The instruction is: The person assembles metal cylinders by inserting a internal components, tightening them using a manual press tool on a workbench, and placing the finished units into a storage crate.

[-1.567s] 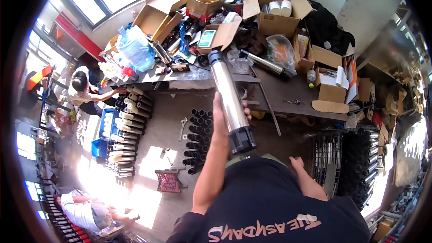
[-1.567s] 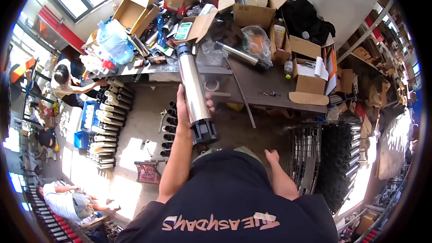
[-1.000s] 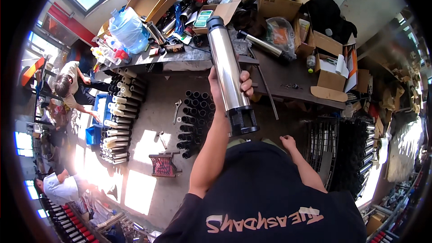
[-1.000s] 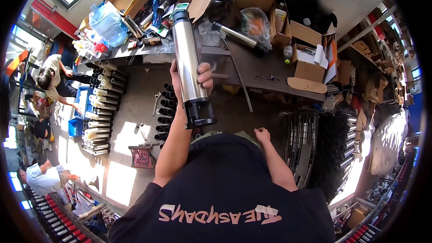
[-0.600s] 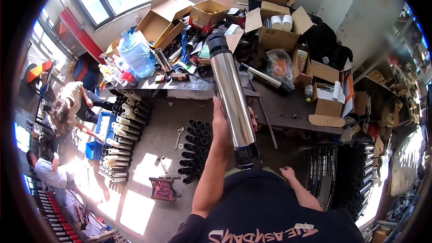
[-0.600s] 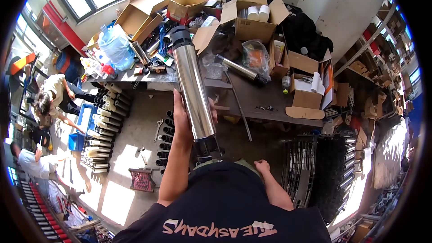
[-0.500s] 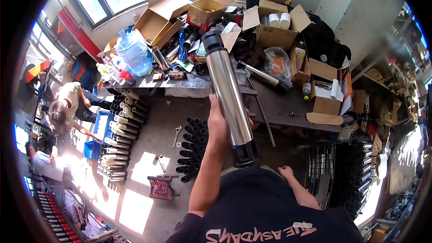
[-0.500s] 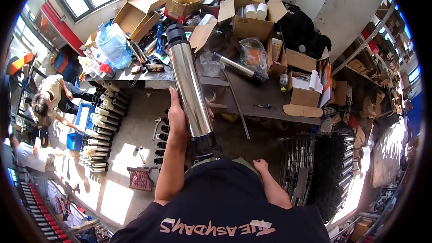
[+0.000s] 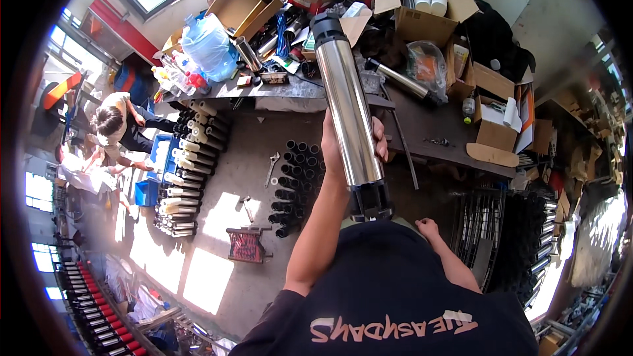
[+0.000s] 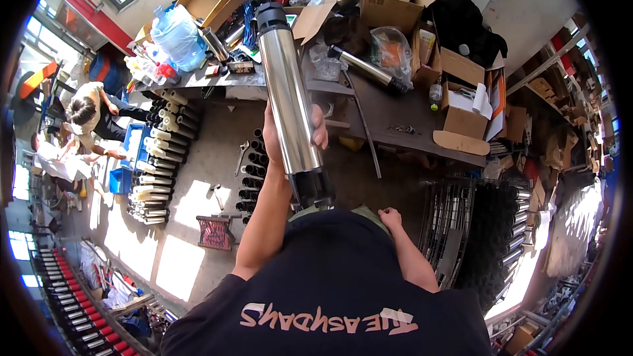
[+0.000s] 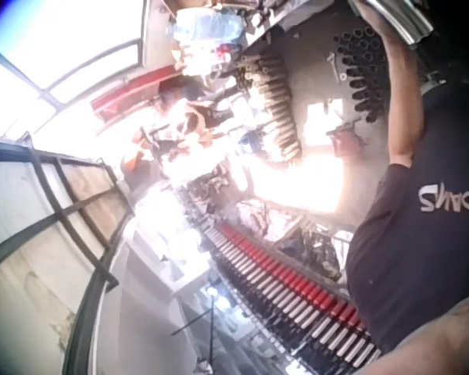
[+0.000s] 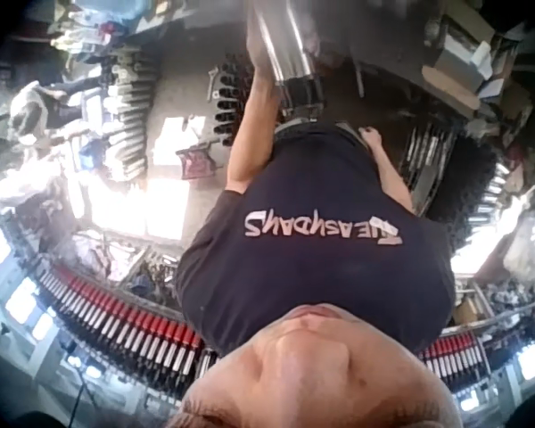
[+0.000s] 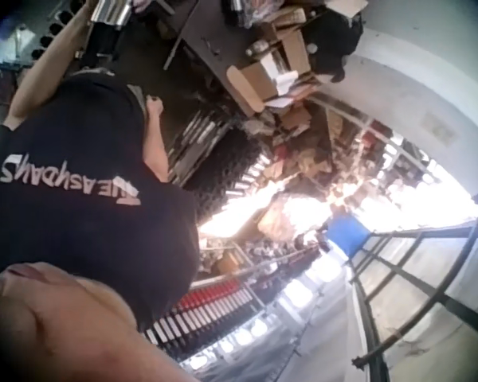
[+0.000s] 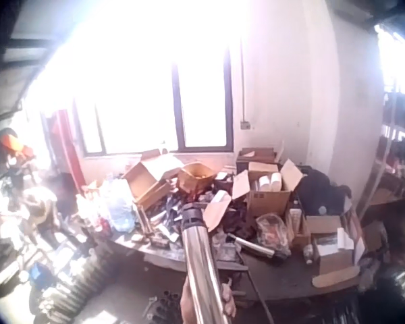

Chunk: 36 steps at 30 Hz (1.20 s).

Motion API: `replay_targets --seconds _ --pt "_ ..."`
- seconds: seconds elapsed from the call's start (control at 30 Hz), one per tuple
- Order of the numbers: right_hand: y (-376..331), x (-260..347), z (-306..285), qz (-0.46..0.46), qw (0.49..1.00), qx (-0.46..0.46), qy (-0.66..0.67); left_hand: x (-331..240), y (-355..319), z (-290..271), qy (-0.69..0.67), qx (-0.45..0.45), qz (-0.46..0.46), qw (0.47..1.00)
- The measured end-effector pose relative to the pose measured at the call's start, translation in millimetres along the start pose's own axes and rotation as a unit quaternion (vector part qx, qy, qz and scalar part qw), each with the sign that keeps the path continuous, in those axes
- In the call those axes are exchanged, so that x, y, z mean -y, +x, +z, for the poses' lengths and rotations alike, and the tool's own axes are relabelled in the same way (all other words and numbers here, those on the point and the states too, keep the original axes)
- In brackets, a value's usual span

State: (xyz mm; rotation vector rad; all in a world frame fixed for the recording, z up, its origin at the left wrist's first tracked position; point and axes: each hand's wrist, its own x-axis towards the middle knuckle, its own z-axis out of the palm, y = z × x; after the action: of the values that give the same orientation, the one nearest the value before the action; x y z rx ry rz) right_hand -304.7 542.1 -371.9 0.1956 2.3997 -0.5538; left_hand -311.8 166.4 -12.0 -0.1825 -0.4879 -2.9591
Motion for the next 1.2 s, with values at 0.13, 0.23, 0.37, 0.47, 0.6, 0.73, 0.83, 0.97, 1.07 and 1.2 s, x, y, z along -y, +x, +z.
replay_targets --seconds 0.13,0.23,0.37,0.47,0.6,0.73,0.83,0.97,1.07,1.2 --pt "1 0 -2 -0.003 1.000 0.015 -0.005 -15 -6 2 0.314 -0.160 0.061 0.934" --pt "3 -5 -4 0.005 1.000 0.007 -0.012 -7 -1 -1 0.139 -0.102 0.016 0.985" --pt "14 -16 -5 0.010 0.999 0.012 -0.040 23 18 -42 0.025 -0.144 -0.086 0.986" --pt "15 -20 -8 -0.016 1.000 -0.021 -0.013 33 11 -44 0.020 -0.128 -0.064 0.990" --pt "9 -26 -3 -0.024 0.999 -0.011 -0.022 27 4 -48 -0.064 -0.066 -0.057 0.994" --pt "6 -38 11 0.050 0.998 0.012 0.027 14 4 -44 -0.040 -0.083 -0.062 0.994" --pt "4 -46 19 0.066 0.997 0.008 0.040 2 2 -39 0.029 -0.148 -0.103 0.983" --pt "1 -42 18 0.054 0.998 0.008 0.024 -9 1 -30 0.108 -0.199 -0.104 0.968" --pt "5 -36 12 0.066 0.997 0.023 0.036 -8 2 -29 0.067 -0.146 -0.087 0.983" --pt "18 -30 13 0.048 0.998 0.008 0.039 -5 -1 -24 -0.018 -0.085 -0.073 0.994"
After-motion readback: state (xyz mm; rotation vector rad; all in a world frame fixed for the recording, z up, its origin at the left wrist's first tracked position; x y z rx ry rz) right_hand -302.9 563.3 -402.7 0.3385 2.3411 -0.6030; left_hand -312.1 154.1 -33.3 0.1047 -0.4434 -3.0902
